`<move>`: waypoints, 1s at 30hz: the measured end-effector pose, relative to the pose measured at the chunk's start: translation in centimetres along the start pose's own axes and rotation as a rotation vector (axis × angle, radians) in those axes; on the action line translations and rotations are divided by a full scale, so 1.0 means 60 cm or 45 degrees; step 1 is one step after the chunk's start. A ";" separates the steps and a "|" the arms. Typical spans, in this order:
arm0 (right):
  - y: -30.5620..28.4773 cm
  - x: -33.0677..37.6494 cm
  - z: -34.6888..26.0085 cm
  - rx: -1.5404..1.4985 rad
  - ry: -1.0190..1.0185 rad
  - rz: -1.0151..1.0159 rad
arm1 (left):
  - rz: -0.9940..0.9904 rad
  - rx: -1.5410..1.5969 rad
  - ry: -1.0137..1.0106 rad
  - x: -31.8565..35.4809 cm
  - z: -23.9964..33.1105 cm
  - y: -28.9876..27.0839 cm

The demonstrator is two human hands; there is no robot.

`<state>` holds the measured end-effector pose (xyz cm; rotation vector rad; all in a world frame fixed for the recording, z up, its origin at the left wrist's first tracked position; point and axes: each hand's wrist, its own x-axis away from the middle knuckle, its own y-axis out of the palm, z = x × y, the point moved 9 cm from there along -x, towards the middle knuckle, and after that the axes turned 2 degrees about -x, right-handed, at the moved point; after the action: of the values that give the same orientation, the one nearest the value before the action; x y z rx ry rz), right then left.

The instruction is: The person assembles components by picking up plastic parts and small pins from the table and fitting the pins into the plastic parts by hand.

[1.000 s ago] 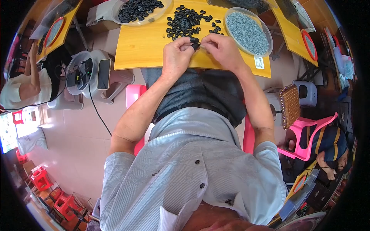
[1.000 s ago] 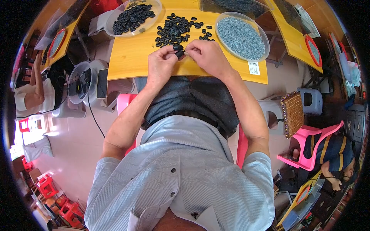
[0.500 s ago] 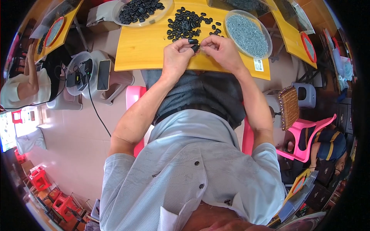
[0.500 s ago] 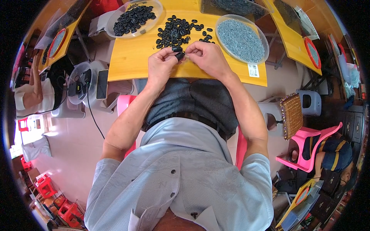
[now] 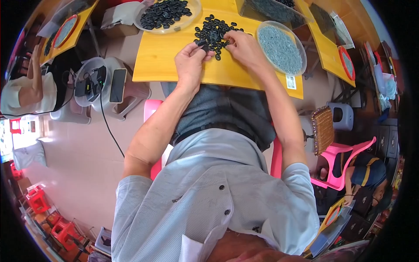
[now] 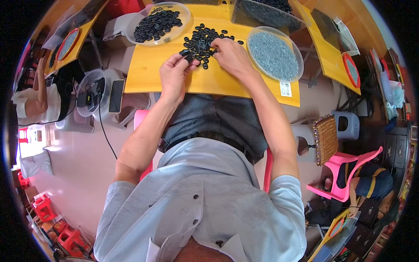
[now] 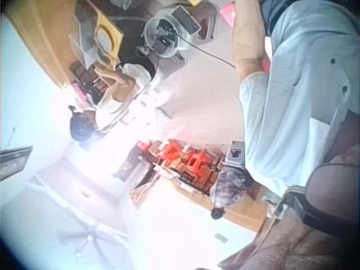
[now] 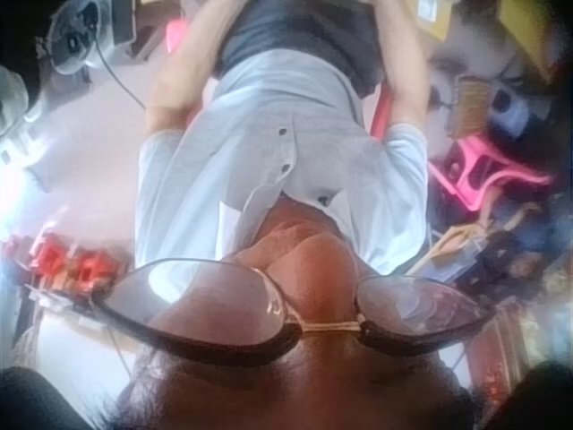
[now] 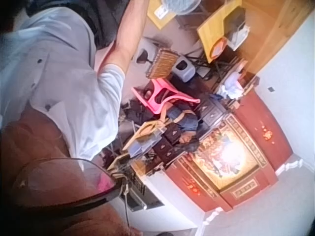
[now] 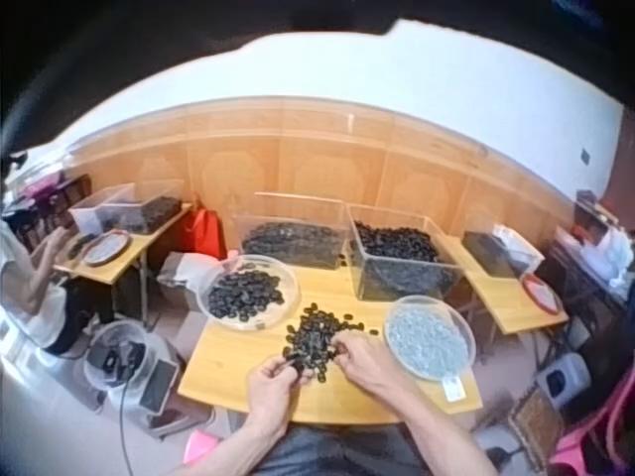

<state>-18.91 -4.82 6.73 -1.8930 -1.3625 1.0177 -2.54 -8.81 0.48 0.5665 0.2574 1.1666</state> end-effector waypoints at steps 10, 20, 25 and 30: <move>0.012 0.041 0.056 -0.470 0.197 -0.114 | -0.117 -0.116 -0.103 0.015 -0.019 0.019; 0.014 0.087 0.025 -1.297 0.343 -0.148 | -0.173 -0.065 -0.203 0.029 -0.039 0.033; 0.014 0.091 0.014 -1.345 0.286 -0.109 | -0.180 -0.197 -0.185 0.031 -0.036 0.036; 0.014 0.090 0.018 -1.318 0.272 -0.074 | -0.161 -0.189 -0.177 0.030 -0.034 0.033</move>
<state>-18.42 0.12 4.15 -2.5173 -1.9923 -0.0110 -4.39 -6.05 0.04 0.4910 0.0851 1.0098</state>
